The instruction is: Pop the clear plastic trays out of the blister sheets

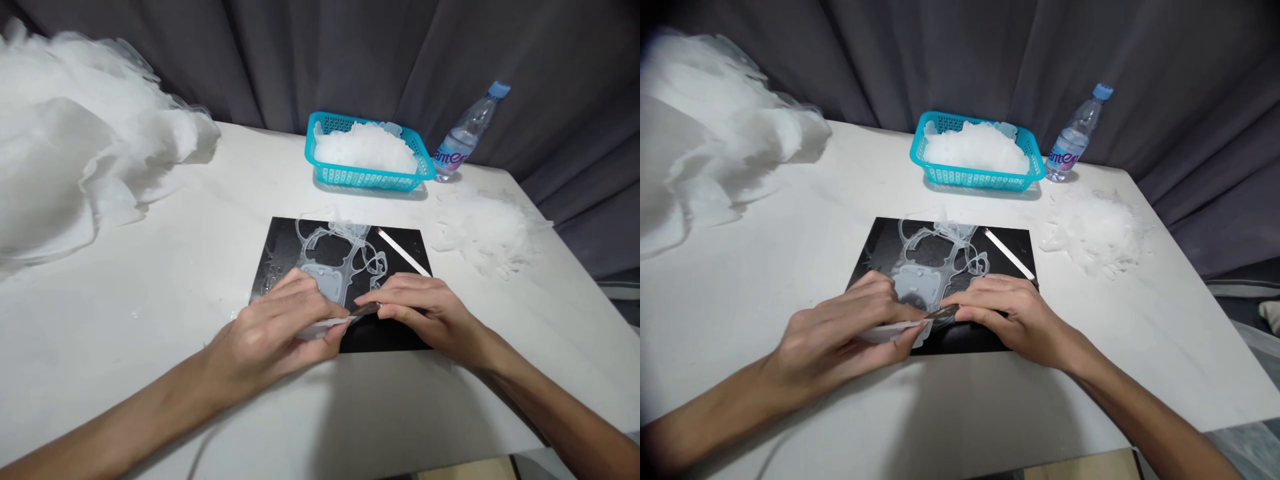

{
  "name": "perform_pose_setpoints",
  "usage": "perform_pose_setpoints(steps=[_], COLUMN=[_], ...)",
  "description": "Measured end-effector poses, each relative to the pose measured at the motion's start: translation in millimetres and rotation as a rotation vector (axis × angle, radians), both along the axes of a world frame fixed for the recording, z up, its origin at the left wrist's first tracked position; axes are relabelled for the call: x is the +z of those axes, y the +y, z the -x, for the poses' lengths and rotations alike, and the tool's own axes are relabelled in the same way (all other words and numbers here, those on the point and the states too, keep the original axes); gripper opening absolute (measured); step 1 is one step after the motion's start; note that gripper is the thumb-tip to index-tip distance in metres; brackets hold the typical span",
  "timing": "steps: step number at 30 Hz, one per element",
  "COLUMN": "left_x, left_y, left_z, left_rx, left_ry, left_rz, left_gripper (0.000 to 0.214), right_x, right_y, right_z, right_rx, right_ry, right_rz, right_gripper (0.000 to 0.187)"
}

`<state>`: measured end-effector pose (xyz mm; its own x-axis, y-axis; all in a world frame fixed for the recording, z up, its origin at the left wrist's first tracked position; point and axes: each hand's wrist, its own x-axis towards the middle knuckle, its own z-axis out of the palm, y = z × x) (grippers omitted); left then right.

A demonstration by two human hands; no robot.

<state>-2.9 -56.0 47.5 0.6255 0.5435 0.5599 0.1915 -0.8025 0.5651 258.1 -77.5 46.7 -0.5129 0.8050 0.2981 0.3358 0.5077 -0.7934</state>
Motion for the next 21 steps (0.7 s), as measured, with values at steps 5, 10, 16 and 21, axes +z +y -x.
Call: perform_pose_setpoints(steps=[5,10,16,21], left_x=[-0.2,-0.7,-1.4,-1.4], left_y=[0,0,0,2], left_z=[-1,0,0,-4], left_rx=[0.001,0.013,0.036,0.009], left_ry=[0.010,-0.002,0.007,-0.041], left_rz=[0.018,0.006,0.014,0.066], left_gripper=[0.013,0.014,0.013,0.012], right_x=[-0.6,-2.1,-3.5,-11.8], right_y=[3,6,6,27], right_z=[-4,-8,-13,-35], right_rx=[-0.056,-0.025,-0.052,-0.434], right_ry=[0.035,0.037,0.015,-0.106], right_rz=[0.083,0.105,0.102,-0.081], right_gripper=[0.024,0.026,0.027,0.031])
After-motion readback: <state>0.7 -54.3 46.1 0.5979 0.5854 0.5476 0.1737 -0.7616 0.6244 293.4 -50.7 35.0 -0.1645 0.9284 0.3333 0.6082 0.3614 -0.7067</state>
